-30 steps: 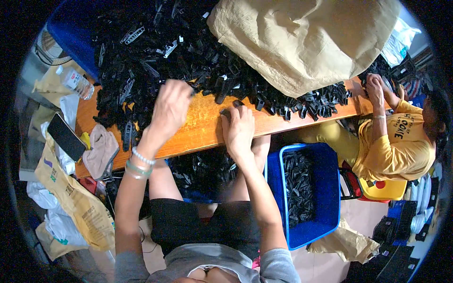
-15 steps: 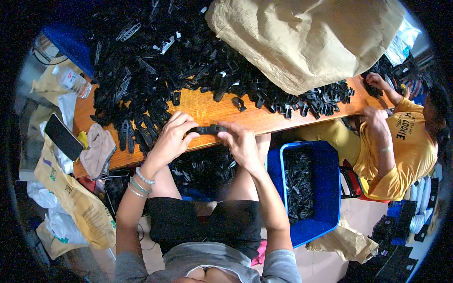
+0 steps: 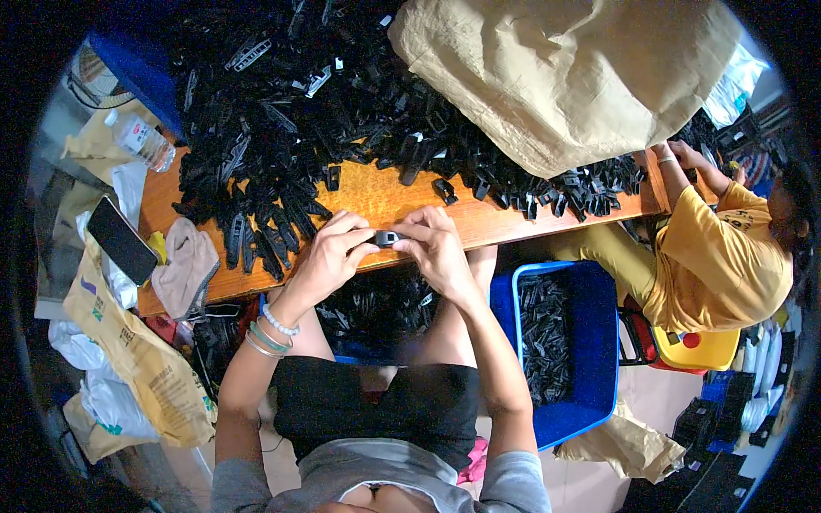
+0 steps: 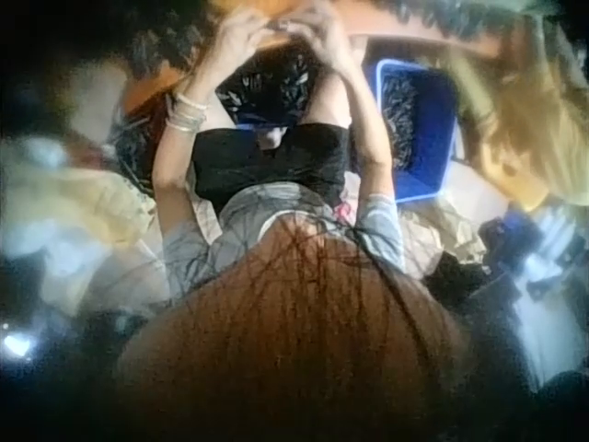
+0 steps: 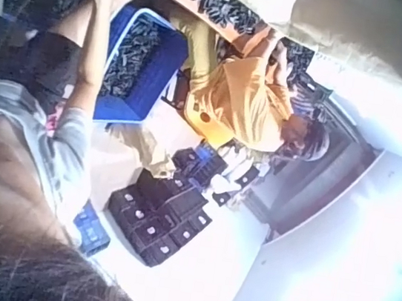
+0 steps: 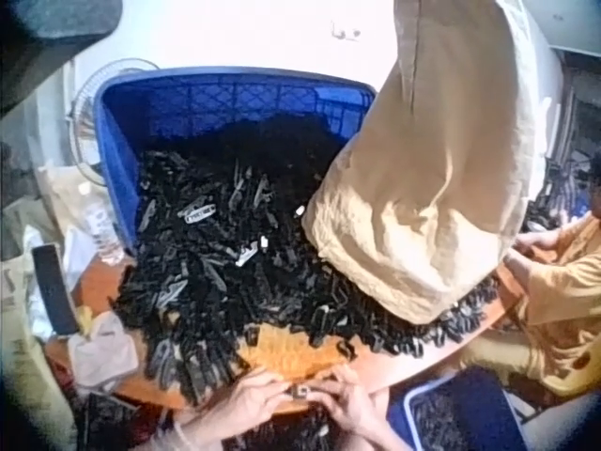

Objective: The person wipes their hands with a cloth, then repeatedly picks up plastic components from a pile on the table, assembles them together by hand, and drops them into a container below.

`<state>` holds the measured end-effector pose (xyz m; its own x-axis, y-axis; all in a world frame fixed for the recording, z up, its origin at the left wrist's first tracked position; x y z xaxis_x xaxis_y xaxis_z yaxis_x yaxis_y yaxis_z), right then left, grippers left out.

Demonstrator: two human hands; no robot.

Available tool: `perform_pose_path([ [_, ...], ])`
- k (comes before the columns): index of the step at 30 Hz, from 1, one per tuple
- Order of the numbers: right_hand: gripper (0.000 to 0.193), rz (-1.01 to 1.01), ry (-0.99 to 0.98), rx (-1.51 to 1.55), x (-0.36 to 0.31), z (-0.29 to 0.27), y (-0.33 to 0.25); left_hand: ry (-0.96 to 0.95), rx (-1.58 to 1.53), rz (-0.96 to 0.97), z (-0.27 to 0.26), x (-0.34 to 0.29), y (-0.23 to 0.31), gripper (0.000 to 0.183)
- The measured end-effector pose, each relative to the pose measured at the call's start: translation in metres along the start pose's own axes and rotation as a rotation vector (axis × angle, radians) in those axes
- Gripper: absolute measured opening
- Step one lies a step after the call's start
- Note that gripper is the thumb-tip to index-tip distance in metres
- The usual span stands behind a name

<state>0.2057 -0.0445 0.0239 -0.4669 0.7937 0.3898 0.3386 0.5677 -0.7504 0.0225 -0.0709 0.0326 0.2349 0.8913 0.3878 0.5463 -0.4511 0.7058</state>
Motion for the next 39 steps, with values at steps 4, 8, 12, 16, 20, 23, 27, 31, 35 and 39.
perform_pose_path([
  [4, 0.023, 0.098, 0.229, 0.282, -0.009, -0.009, 0.010, -0.017, 0.047, -0.015, 0.000, 0.000, 0.004, 0.017],
  [8, 0.024, 0.098, 0.015, 0.002, -0.018, -0.022, 0.014, -0.020, 0.049, -0.015, 0.001, -0.001, 0.002, 0.017],
  [12, 0.025, 0.077, 0.021, 0.019, -0.012, -0.022, 0.004, -0.038, 0.023, 0.010, 0.001, 0.001, 0.006, 0.017],
  [16, 0.024, -0.055, -0.032, -0.173, -0.002, -0.012, -0.010, -0.018, 0.024, 0.007, 0.006, 0.000, 0.008, 0.014],
  [20, 0.022, -0.024, 0.044, -0.207, -0.014, -0.009, -0.012, 0.003, 0.049, 0.039, 0.007, -0.001, 0.008, 0.017],
  [23, 0.026, -0.014, -0.117, -0.037, -0.031, -0.008, -0.020, -0.018, 0.029, -0.074, -0.022, 0.001, 0.000, 0.020],
  [27, 0.022, 0.097, 0.003, 0.073, -0.030, -0.014, -0.022, -0.015, 0.551, -0.050, -0.060, 0.015, -0.004, 0.010],
  [31, 0.019, 0.094, 0.332, -0.390, 0.008, -0.031, 0.008, -0.107, 0.649, 0.063, -0.048, 0.027, -0.014, 0.010],
  [35, 0.024, 0.057, 0.341, -0.745, 0.023, -0.026, 0.026, 0.049, 0.412, 0.117, -0.029, 0.029, -0.004, 0.018],
  [39, 0.028, 0.116, 0.380, -0.350, 0.018, -0.018, 0.018, 0.314, -0.077, -0.112, -0.013, 0.012, 0.015, 0.015],
])
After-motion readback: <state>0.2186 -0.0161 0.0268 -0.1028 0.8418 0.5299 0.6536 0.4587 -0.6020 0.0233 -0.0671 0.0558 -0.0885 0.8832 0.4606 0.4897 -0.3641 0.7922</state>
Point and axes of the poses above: each hand's wrist, its own x-axis towards the middle knuckle, its own z-axis out of the palm, y = z × x, the point moved 3 cm from there along x, towards the middle knuckle, and after that the axes turned 8 degrees about -z, right-handed, at the moved point
